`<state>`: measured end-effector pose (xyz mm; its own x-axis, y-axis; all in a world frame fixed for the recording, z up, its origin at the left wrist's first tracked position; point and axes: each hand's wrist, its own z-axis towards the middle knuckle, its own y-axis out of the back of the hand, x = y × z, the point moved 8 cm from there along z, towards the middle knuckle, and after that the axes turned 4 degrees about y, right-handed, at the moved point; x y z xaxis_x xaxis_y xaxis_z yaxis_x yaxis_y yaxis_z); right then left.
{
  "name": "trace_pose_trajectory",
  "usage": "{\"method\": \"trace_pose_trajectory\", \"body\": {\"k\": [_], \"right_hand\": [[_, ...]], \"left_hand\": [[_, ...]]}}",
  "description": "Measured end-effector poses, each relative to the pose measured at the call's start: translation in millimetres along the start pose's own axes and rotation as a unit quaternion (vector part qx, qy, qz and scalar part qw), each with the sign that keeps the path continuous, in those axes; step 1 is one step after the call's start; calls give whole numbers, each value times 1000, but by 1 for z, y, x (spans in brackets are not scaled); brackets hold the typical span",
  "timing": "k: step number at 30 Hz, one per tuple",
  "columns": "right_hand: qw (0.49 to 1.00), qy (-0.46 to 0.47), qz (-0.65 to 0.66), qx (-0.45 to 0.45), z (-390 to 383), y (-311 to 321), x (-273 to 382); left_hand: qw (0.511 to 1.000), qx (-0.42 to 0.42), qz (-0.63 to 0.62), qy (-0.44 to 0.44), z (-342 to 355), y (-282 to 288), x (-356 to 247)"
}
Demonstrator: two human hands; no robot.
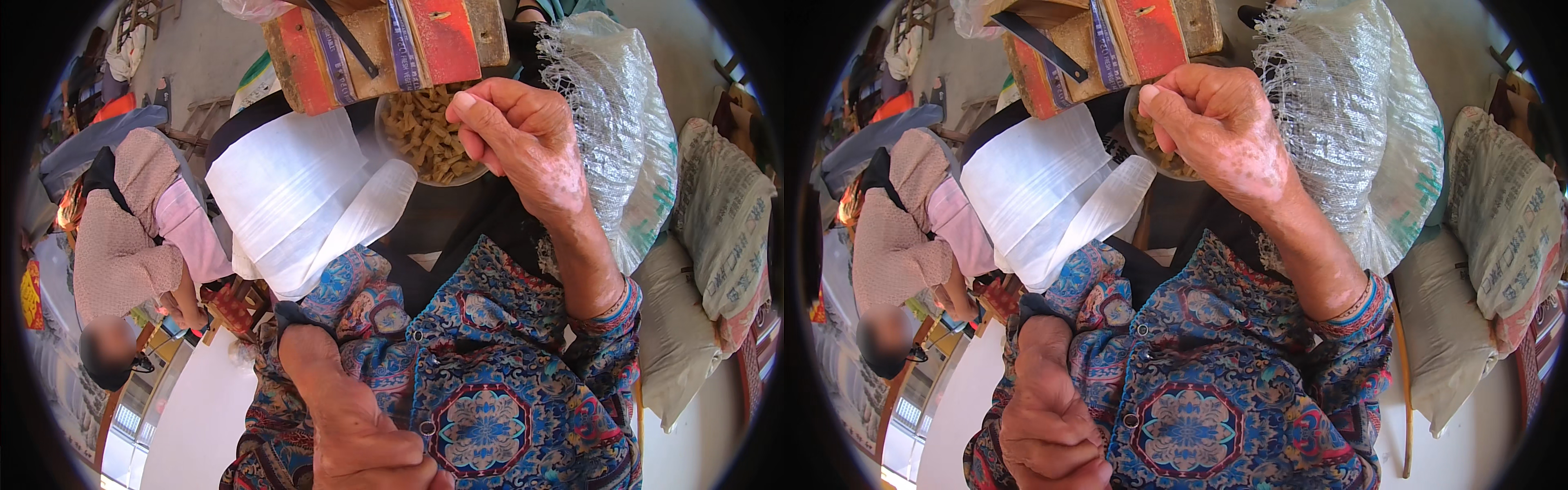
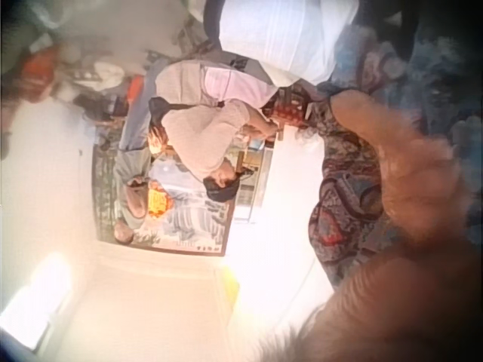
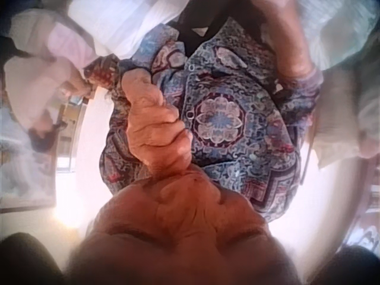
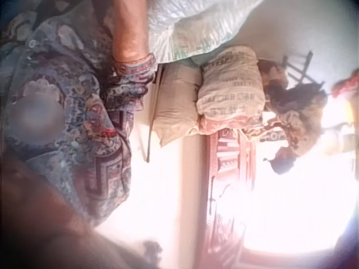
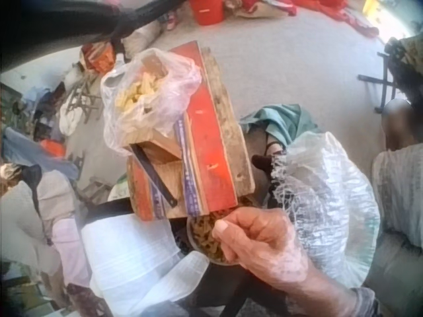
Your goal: The person sits and repeatedly pulls long strips of dried fruit from a large sack, tearing them into smaller pieces by hand, and placing the pieces into a bowl. The process is continuous and repetitive.
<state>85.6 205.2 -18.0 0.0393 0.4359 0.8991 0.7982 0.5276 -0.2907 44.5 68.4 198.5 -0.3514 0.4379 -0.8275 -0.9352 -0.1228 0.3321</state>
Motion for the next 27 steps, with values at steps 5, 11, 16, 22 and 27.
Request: {"method": "trace_pose_trajectory", "body": {"k": [5,11,16,22,27], "right_hand": [[1000,-5,-12,1,0,1,1],[1000,9,4,-2,0,0,-1],[1000,-9,-5,-6,1,-1,-3],[1000,1,8,6,0,-1,2],[1000,3,11,1,-1,-1,-2]], "left_hand": [[996,-7,81,21,5,-10,-4],[992,78,-71,67,4,-14,9],[986,79,-24,147,4,-14,8],[928,227,-261,138,1,-29,18],[989,60,-70,117,0,-21,18]]}}
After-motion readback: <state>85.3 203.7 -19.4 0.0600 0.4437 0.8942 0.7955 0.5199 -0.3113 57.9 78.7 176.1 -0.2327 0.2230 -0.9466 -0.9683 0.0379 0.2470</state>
